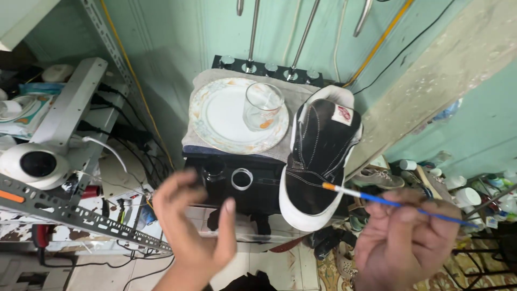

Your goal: Painting the surface of a black sneaker using a small brush and black paint.

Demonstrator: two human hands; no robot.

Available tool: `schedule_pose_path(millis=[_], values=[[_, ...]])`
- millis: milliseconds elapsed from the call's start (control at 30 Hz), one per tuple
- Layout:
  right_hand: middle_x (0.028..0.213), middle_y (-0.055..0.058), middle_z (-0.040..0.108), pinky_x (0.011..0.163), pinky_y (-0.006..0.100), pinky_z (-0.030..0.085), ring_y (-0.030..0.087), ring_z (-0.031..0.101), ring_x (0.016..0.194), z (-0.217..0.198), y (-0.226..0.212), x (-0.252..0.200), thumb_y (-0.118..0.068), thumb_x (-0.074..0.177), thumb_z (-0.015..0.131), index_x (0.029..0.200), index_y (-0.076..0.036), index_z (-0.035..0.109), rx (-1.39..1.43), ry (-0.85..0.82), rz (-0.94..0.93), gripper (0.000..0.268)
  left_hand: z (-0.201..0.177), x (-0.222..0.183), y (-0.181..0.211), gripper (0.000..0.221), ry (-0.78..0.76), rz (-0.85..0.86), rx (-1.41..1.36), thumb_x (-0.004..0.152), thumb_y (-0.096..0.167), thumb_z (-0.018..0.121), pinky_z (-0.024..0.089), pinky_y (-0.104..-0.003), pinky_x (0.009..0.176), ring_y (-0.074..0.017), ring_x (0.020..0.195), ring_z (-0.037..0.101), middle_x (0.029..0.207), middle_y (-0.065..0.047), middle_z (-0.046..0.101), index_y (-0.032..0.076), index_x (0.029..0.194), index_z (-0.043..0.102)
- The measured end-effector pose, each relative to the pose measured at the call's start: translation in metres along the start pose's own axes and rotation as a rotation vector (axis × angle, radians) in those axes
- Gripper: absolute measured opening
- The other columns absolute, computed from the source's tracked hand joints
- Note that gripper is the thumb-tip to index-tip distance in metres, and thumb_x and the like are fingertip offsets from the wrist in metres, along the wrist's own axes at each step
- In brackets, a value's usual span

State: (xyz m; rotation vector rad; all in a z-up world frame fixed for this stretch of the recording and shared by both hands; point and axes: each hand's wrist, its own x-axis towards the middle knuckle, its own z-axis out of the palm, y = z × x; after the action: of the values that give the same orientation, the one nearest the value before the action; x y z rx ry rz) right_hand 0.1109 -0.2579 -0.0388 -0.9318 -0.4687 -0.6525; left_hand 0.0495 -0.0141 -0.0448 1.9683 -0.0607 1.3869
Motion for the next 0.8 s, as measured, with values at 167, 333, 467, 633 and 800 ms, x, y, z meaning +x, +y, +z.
schedule_pose_path(millis=[167, 333, 467, 633, 800], values=[[0.108, 0.028, 0.067, 0.084, 0.034, 0.063, 0.024, 0.068, 0.088, 0.046, 0.0, 0.006, 0.009, 0.111, 0.061, 0.125, 0.004, 0.047, -0.047, -0.108, 0.016, 0.021, -0.008, 0.022, -0.009, 0.068, -0.132, -0.13, 0.115, 0.077, 0.007, 0.078, 0.038, -0.047, 0.104, -0.0373, 0.12, 0.058, 0.126, -0.026, 0.065, -0.006, 0.133, 0.043], [0.104, 0.029, 0.067, 0.082, 0.032, 0.063, 0.023, 0.071, 0.081, 0.083, -0.003, -0.012, 0.011, 0.106, 0.06, 0.117, 0.004, 0.05, -0.224, -0.19, 0.073, 0.017, -0.006, 0.006, -0.022, 0.072, -0.14, -0.314, -0.102, 0.085, 0.007, 0.083, 0.051, -0.035, 0.102, -0.0259, 0.113, 0.072, 0.124, -0.019, 0.068, -0.004, 0.141, 0.039], [0.107, 0.027, 0.068, 0.087, 0.034, 0.066, 0.021, 0.074, 0.09, 0.111, -0.01, -0.021, 0.011, 0.106, 0.059, 0.123, 0.002, 0.05, -0.306, -0.267, 0.153, 0.022, -0.009, 0.008, -0.022, 0.07, -0.131, -0.328, -0.156, 0.086, 0.006, 0.082, 0.054, -0.032, 0.099, -0.027, 0.113, 0.072, 0.125, -0.021, 0.066, -0.004, 0.14, 0.039], [0.108, 0.025, 0.069, 0.091, 0.037, 0.068, 0.023, 0.073, 0.098, 0.136, -0.005, -0.019, 0.015, 0.098, 0.058, 0.115, 0.008, 0.054, -0.541, -0.412, 0.18, 0.019, -0.015, 0.01, -0.03, 0.073, -0.199, -0.184, -0.072, 0.083, 0.006, 0.086, 0.04, -0.037, 0.108, -0.03, 0.113, 0.066, 0.122, -0.015, 0.074, -0.003, 0.14, 0.041], [0.107, 0.024, 0.069, 0.091, 0.033, 0.066, 0.022, 0.073, 0.098, 0.136, 0.009, -0.022, 0.016, 0.102, 0.061, 0.118, 0.01, 0.057, -0.591, -0.519, 0.105, 0.018, -0.014, 0.007, -0.036, 0.071, -0.209, -0.172, -0.107, 0.084, 0.007, 0.086, 0.037, -0.038, 0.106, -0.0243, 0.107, 0.068, 0.122, -0.014, 0.075, -0.002, 0.139, 0.042]])
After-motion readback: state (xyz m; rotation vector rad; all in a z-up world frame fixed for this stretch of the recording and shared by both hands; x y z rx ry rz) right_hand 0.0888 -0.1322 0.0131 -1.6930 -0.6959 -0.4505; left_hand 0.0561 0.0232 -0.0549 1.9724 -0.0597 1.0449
